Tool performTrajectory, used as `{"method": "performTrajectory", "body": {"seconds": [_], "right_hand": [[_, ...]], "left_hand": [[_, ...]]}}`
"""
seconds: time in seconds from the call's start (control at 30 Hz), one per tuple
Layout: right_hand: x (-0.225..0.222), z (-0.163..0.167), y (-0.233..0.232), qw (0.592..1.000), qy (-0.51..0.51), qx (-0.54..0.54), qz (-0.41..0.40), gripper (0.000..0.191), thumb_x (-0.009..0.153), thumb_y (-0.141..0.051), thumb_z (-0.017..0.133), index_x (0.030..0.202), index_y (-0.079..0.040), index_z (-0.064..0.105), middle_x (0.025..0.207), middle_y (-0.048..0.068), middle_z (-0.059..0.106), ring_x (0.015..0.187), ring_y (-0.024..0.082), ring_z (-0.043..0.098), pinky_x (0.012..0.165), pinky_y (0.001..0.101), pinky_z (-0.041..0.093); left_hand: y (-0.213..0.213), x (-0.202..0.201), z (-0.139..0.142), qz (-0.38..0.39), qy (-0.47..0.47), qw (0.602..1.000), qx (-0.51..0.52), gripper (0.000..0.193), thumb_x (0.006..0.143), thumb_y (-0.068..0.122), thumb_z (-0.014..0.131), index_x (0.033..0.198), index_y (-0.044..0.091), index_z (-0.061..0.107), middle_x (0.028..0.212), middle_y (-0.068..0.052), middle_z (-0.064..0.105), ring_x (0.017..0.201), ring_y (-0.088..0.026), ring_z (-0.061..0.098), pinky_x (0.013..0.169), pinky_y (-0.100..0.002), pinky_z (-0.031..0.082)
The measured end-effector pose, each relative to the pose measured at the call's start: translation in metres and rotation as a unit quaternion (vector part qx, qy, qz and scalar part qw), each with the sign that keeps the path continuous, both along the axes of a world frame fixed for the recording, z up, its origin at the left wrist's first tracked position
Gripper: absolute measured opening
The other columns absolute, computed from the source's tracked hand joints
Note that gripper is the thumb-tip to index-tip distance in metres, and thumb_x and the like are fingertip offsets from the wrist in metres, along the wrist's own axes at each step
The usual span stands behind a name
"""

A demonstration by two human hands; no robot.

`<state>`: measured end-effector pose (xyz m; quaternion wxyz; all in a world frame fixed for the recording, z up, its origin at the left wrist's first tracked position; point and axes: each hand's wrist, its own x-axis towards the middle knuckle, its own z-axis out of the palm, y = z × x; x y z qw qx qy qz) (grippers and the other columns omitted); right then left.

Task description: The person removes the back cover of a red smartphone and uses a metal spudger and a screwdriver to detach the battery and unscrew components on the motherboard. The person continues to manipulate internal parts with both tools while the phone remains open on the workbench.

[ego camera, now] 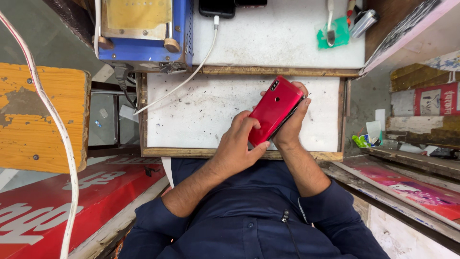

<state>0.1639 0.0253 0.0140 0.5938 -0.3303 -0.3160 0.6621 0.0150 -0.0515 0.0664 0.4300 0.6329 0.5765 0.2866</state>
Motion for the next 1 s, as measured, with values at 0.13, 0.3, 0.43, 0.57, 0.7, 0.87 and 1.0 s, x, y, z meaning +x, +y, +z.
{"method": "performTrajectory", "body": {"seconds": [0.13, 0.3, 0.43, 0.57, 0.7, 0.87, 1.0], "right_hand": [[0.002, 0.003, 0.001, 0.999, 0.018, -0.034, 0.019, 0.069, 0.101, -0.072, 0.030, 0.143, -0.019, 0.038, 0.132, 0.016, 0.052, 0.121, 0.033, 0.064, 0.086, 0.0544, 0.065], [0.009, -0.002, 0.007, 0.992, 0.084, -0.095, 0.017, 0.060, 0.110, -0.063, 0.030, 0.145, -0.016, 0.044, 0.134, 0.021, 0.061, 0.115, 0.035, 0.065, 0.090, 0.0523, 0.061], [0.013, -0.004, 0.011, 0.983, 0.138, -0.117, 0.030, 0.056, 0.111, -0.059, 0.030, 0.142, -0.015, 0.046, 0.134, 0.020, 0.062, 0.116, 0.035, 0.066, 0.091, 0.0555, 0.062], [0.012, -0.001, 0.013, 0.980, 0.151, -0.124, 0.036, 0.056, 0.106, -0.058, 0.029, 0.140, -0.017, 0.045, 0.140, 0.021, 0.059, 0.130, 0.036, 0.060, 0.098, 0.0586, 0.059], [0.010, 0.002, 0.014, 0.983, 0.148, -0.109, 0.030, 0.051, 0.109, -0.049, 0.030, 0.143, -0.016, 0.046, 0.144, 0.023, 0.057, 0.142, 0.039, 0.053, 0.111, 0.0596, 0.051], [0.012, 0.003, 0.015, 0.978, 0.171, -0.117, 0.015, 0.045, 0.103, -0.034, 0.035, 0.141, -0.014, 0.047, 0.144, 0.024, 0.057, 0.140, 0.037, 0.053, 0.113, 0.0578, 0.049], [0.020, 0.002, 0.014, 0.986, 0.136, -0.096, -0.007, 0.045, 0.099, -0.023, 0.039, 0.143, -0.015, 0.048, 0.148, 0.022, 0.055, 0.144, 0.035, 0.051, 0.117, 0.0505, 0.046]], "left_hand": [[0.003, -0.019, -0.011, -0.016, -0.088, 0.995, 0.048, 0.050, 0.093, 0.020, 0.074, 0.132, 0.006, 0.048, 0.134, -0.022, 0.056, 0.118, -0.033, 0.062, 0.095, -0.043, 0.057], [0.015, -0.051, -0.034, -0.002, -0.378, 0.921, -0.091, 0.040, 0.106, 0.014, 0.051, 0.144, 0.004, 0.043, 0.134, -0.011, 0.060, 0.122, -0.016, 0.062, 0.099, -0.036, 0.057], [0.013, -0.073, -0.045, 0.052, -0.364, 0.914, -0.170, 0.038, 0.107, 0.015, 0.044, 0.143, 0.003, 0.048, 0.113, -0.010, 0.067, 0.092, -0.015, 0.068, 0.082, -0.032, 0.061], [0.015, -0.095, -0.045, 0.085, -0.334, 0.922, -0.178, 0.033, 0.106, 0.011, 0.048, 0.137, 0.000, 0.053, 0.104, -0.009, 0.070, 0.084, -0.014, 0.070, 0.067, -0.028, 0.060], [0.017, -0.111, -0.034, 0.111, -0.307, 0.925, -0.193, 0.035, 0.102, 0.009, 0.051, 0.136, 0.001, 0.055, 0.098, -0.009, 0.071, 0.075, -0.013, 0.070, 0.061, -0.026, 0.059], [0.010, -0.108, -0.019, 0.169, -0.043, 0.973, -0.150, 0.040, 0.097, 0.022, 0.061, 0.135, 0.010, 0.057, 0.085, -0.012, 0.074, 0.060, -0.021, 0.073, 0.055, -0.035, 0.058], [0.007, -0.116, -0.014, 0.194, 0.257, 0.944, -0.076, 0.035, 0.104, 0.036, 0.060, 0.136, 0.022, 0.064, 0.070, -0.016, 0.074, 0.071, -0.035, 0.074, 0.070, -0.048, 0.058]]}}
